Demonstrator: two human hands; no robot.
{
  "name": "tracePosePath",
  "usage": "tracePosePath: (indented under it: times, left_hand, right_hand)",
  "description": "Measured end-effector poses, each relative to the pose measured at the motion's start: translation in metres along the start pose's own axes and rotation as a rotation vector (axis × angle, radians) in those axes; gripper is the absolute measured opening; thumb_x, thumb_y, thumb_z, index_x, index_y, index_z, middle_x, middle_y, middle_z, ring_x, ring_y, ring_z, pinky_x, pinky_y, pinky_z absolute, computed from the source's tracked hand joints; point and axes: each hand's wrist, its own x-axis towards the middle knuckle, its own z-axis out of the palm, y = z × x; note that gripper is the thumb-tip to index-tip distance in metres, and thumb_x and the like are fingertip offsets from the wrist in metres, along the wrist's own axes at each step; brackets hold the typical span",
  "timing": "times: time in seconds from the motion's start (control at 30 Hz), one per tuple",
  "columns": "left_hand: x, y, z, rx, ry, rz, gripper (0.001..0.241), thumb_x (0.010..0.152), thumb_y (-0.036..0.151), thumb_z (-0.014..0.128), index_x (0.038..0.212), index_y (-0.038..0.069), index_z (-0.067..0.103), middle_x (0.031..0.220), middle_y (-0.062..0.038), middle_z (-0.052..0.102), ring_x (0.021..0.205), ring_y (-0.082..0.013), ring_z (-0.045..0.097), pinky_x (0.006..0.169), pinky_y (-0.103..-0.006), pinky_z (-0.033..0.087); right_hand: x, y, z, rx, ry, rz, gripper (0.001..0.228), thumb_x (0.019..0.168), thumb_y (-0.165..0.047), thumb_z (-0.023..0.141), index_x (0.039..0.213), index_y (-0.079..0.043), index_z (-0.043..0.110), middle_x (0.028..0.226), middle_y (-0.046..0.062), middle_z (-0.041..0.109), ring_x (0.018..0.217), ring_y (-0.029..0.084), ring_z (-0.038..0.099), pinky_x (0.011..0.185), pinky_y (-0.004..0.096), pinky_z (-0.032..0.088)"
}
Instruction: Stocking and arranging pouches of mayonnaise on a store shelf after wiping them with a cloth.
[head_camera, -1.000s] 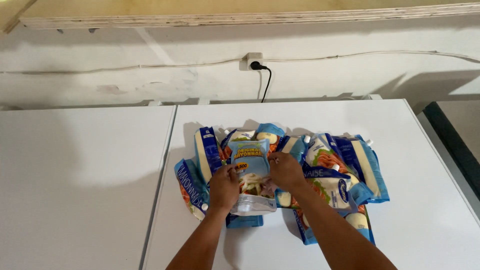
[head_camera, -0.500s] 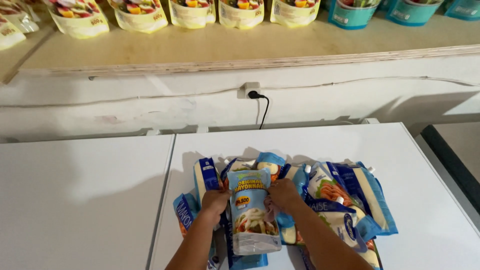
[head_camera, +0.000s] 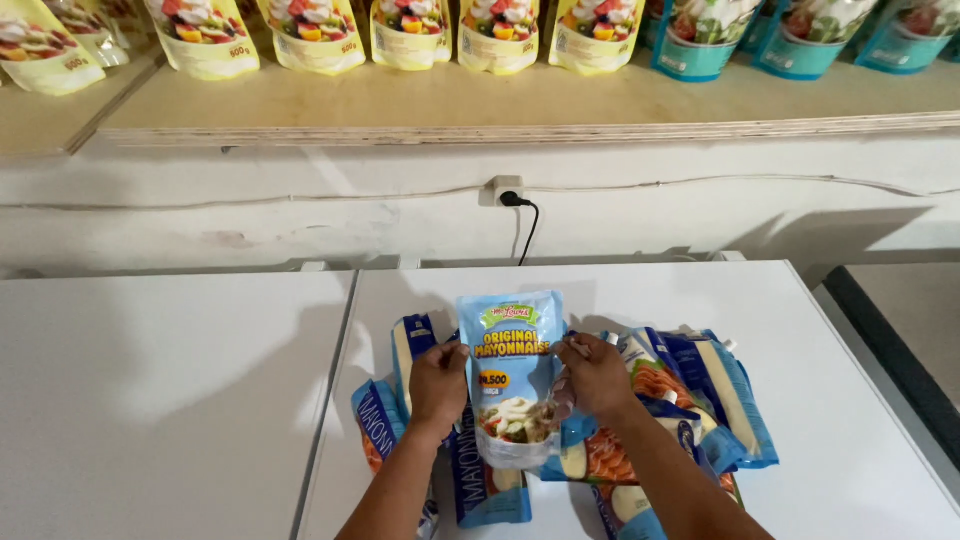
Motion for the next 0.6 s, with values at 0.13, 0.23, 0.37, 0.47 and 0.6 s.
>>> tracePosePath:
  times: [0.13,0.23,0.37,0.47,0.6]
  left_hand:
    - [0.010,0.021,-0.007,-0.133,0.062,0.062,0.028,0.094,0.027,0.068,0.106,0.004,0.077,0.094,-0.009,0.080,0.083,-0.0177,0.072,0.076,-0.0329,0.055]
    - [0.017,0.052,-0.018,-0.129,0.156,0.178,0.028,0.095,0.025,0.068,0.105,0.001,0.077,0.092,-0.011,0.080,0.081,-0.0183,0.073,0.076,-0.0324,0.056]
    - [0.016,0.107,-0.039,-0.176,0.170,0.153,0.027,0.095,0.025,0.069,0.107,0.003,0.077,0.090,-0.011,0.080,0.079,-0.0182,0.073,0.073,-0.0327,0.056]
    - [0.022,0.143,-0.054,-0.219,0.177,0.222,0.027,0.095,0.024,0.068,0.107,0.002,0.077,0.089,-0.010,0.079,0.077,-0.0167,0.072,0.072,-0.0325,0.056]
    - [0.027,0.190,-0.075,-0.211,0.220,0.372,0.026,0.095,0.023,0.068,0.106,0.002,0.077,0.083,-0.006,0.076,0.072,-0.0143,0.068,0.069,-0.0315,0.054]
  right_hand:
    - [-0.010,-0.028,0.007,-0.278,0.004,-0.240,0.021,0.095,-0.017,0.068,0.099,0.003,0.071,0.061,0.011,0.068,0.048,0.018,0.067,0.044,0.033,0.051]
    - [-0.012,-0.052,0.018,-0.046,-0.069,-0.165,0.019,0.095,-0.017,0.067,0.098,0.002,0.068,0.058,0.014,0.064,0.045,0.019,0.060,0.038,0.035,0.044]
    - [-0.005,-0.086,0.026,-0.004,-0.030,-0.273,0.021,0.097,-0.016,0.068,0.096,0.005,0.065,0.061,0.007,0.058,0.047,0.015,0.056,0.039,0.033,0.040]
    - [-0.018,-0.130,0.040,-0.004,0.003,-0.324,0.020,0.097,-0.016,0.069,0.097,0.004,0.066,0.061,0.007,0.057,0.046,0.013,0.051,0.039,0.032,0.038]
    - [-0.027,-0.177,0.055,-0.069,0.057,-0.457,0.020,0.096,-0.017,0.068,0.095,0.003,0.071,0.061,0.010,0.061,0.046,0.015,0.055,0.041,0.031,0.044]
